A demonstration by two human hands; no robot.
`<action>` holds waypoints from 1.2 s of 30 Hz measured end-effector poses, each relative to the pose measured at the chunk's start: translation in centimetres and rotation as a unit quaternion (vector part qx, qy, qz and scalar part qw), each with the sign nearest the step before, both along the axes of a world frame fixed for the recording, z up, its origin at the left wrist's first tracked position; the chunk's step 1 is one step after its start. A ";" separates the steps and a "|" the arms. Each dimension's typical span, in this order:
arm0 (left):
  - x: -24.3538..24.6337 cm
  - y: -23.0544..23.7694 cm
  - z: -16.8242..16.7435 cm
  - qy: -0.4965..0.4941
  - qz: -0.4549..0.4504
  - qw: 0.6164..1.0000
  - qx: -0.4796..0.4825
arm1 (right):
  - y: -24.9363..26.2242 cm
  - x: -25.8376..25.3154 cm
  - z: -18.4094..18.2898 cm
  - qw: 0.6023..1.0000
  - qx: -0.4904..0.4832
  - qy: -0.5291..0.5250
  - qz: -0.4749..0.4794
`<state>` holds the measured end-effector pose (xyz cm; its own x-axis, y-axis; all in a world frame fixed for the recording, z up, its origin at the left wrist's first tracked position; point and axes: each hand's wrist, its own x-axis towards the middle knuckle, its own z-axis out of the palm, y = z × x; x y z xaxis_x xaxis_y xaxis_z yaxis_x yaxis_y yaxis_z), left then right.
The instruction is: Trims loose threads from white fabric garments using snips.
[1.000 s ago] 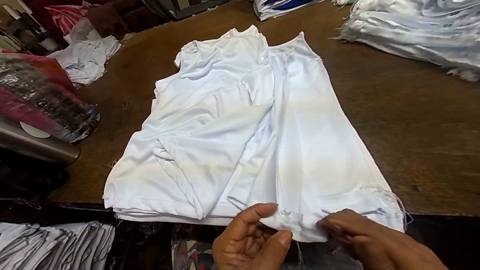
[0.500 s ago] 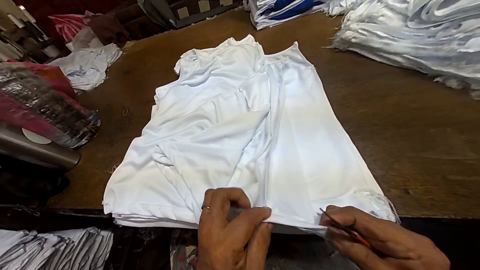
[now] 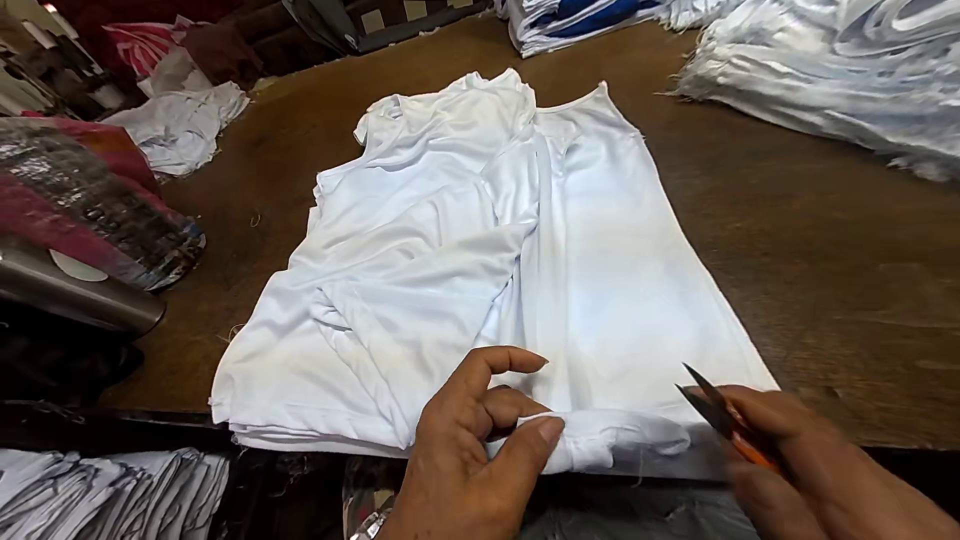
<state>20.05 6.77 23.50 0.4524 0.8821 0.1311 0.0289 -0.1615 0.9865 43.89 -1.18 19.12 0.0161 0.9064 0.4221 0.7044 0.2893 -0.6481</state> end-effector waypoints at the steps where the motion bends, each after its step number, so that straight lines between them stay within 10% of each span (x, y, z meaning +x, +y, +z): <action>1: 0.1 -0.1 0.1 -0.006 0.010 1.000 -0.006 | -0.4 -0.1 0.4 1.000 0.014 -0.018 0.011; 36: 1.4 -2.2 -0.9 -0.049 0.074 0.995 -0.047 | -1.4 -3.0 0.8 0.989 0.033 -0.142 0.002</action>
